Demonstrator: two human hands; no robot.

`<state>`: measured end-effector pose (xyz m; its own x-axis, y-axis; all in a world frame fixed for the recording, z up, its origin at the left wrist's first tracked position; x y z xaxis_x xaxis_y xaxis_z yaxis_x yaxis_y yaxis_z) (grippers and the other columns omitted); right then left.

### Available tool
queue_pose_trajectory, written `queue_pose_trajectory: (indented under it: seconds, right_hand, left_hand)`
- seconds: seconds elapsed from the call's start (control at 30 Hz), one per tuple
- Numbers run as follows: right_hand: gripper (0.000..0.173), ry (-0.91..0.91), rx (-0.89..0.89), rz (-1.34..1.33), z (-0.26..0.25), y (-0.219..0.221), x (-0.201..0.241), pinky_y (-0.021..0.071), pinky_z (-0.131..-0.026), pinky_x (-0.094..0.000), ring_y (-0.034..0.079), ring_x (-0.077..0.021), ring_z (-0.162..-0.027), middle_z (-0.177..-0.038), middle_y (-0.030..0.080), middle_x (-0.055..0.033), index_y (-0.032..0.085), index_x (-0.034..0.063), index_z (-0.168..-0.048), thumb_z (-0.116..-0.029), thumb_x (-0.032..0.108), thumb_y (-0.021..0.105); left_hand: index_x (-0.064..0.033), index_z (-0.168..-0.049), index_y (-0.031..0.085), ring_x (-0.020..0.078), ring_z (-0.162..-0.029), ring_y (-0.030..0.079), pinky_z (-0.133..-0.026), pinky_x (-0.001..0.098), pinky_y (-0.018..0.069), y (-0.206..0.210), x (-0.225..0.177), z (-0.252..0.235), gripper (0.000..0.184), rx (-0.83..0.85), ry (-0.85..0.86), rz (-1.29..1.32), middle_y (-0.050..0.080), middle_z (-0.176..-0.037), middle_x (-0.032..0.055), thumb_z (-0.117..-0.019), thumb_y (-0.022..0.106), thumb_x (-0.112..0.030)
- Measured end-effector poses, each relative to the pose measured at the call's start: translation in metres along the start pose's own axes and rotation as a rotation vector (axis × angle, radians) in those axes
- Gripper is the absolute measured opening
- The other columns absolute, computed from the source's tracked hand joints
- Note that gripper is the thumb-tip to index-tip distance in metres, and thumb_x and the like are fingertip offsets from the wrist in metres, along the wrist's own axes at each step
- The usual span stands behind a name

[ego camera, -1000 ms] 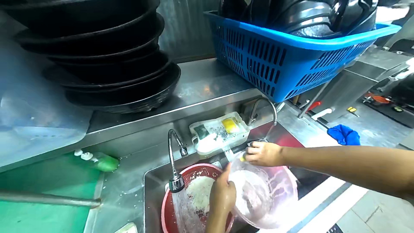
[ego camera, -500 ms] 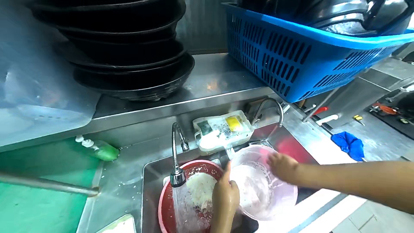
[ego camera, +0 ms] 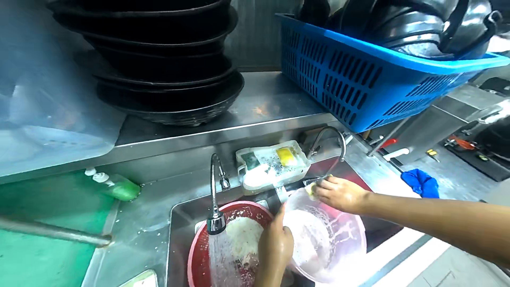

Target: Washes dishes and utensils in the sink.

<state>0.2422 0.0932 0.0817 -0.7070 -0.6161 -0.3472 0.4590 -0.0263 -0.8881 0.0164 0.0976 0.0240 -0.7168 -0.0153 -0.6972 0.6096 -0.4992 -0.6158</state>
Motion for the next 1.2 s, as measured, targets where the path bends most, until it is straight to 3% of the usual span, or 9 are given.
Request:
queue_pose_trajectory:
  seconds: [0.07,0.17,0.27,0.53,0.63,0.8,0.9,1.03,1.2]
  right_hand:
    - [0.027,0.052,0.005,0.011,-0.002,0.006,0.003,0.0513,-0.099,-0.0479,0.060,-0.0320,-0.122,-0.131,0.063,-0.0123,0.065,0.0023,-0.121,-0.1018,0.000,0.046]
    - [0.032,0.327,0.627,-0.304,0.022,0.012,0.041,0.0436,-0.102,-0.0660,0.052,-0.0504,-0.126,-0.134,0.056,-0.0316,0.061,-0.0111,-0.125,-0.0993,0.007,0.051]
    - [0.029,0.102,0.989,-0.552,0.036,0.005,0.101,0.0474,-0.084,-0.0714,0.064,-0.0500,-0.101,-0.105,0.068,-0.0305,0.070,-0.0048,-0.107,-0.0930,0.020,0.067]
    - [0.023,0.894,-0.214,-2.358,-0.037,0.026,0.129,0.0592,-0.081,-0.0388,0.069,-0.0193,-0.091,-0.103,0.069,-0.0099,0.052,0.0064,-0.124,-0.1045,0.018,0.055]
    - [0.025,0.465,0.236,-1.995,-0.010,0.024,0.130,0.0537,-0.088,-0.0394,0.063,-0.0162,-0.098,-0.110,0.064,-0.0076,0.057,0.0073,-0.125,-0.1017,0.017,0.056]
    - [0.027,0.157,0.753,-0.773,0.031,0.047,0.083,0.0463,-0.094,-0.0702,0.062,-0.0495,-0.111,-0.116,0.067,-0.0303,0.070,-0.0018,-0.119,-0.0952,0.010,0.067]
    - [0.039,0.241,0.450,-0.420,-0.010,0.060,0.038,0.0370,-0.114,-0.0589,0.045,-0.0453,-0.138,-0.145,0.052,-0.0266,0.056,-0.0062,-0.138,-0.1007,0.004,0.049]
    - [0.029,-0.224,-0.189,-0.252,-0.057,0.058,0.039,0.0523,-0.099,-0.0445,0.064,-0.0321,-0.119,-0.127,0.067,-0.0135,0.063,0.0048,-0.127,-0.1048,0.007,0.046]
    - [0.045,0.356,0.640,-0.468,-0.025,0.102,0.054,0.0360,-0.113,-0.0641,0.041,-0.0493,-0.140,-0.150,0.045,-0.0306,0.053,-0.0069,-0.140,-0.0977,0.007,0.055]
  left_hand:
    - [-0.0429,-0.158,0.037,0.0259,-0.106,0.072,-0.089,0.0537,0.0568,-0.003,-0.003,-0.002,0.069,0.002,-0.011,-0.021,0.073,-0.122,0.0054,-0.0962,0.049,-0.015]
    - [-0.0434,-0.158,0.038,0.0261,-0.104,0.072,-0.088,0.0539,0.0572,-0.001,-0.003,0.000,0.067,-0.041,-0.054,0.004,0.074,-0.119,0.0060,-0.0971,0.049,-0.017]
    - [-0.0360,-0.154,0.047,0.0244,-0.103,0.073,-0.089,0.0529,0.0571,0.013,-0.002,0.005,0.064,-0.160,-0.031,0.163,0.074,-0.121,0.0051,-0.0954,0.051,-0.013]
    - [-0.0191,-0.150,0.056,0.0228,-0.114,0.071,-0.099,0.0526,0.0548,0.041,-0.007,0.018,0.044,-0.327,0.158,0.411,0.071,-0.129,0.0066,-0.1063,0.048,-0.025]
    - [-0.0170,-0.148,0.058,0.0257,-0.100,0.073,-0.090,0.0539,0.0574,0.030,0.004,0.017,0.048,-0.373,0.120,0.422,0.074,-0.118,0.0108,-0.1006,0.052,-0.014]
    - [-0.0253,-0.148,0.057,0.0229,-0.102,0.073,-0.090,0.0523,0.0571,0.020,0.008,0.014,0.058,-0.269,0.047,0.342,0.074,-0.119,0.0066,-0.0929,0.053,-0.007]
    - [-0.0312,-0.153,0.050,0.0232,-0.110,0.071,-0.095,0.0525,0.0556,0.021,-0.007,0.007,0.063,-0.096,0.057,0.243,0.072,-0.128,0.0044,-0.0943,0.052,-0.008]
    - [-0.0308,-0.155,0.048,0.0253,-0.111,0.070,-0.096,0.0521,0.0544,0.014,-0.020,-0.001,0.062,-0.029,0.056,0.156,0.071,-0.127,0.0071,-0.0961,0.051,-0.010]
    - [-0.0382,-0.156,0.044,0.0241,-0.107,0.071,-0.091,0.0522,0.0562,0.008,-0.010,-0.004,0.063,-0.062,-0.016,0.153,0.073,-0.123,0.0049,-0.0967,0.050,-0.016]
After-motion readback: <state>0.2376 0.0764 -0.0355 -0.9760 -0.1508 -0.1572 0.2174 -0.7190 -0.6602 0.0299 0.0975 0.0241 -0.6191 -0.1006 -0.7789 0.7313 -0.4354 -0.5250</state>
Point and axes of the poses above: each hand's wrist, its own z-axis away from the middle knuckle, its own y-axis out of the palm, x = y × z, the point moved 5 cm from there along -z, towards the middle knuckle
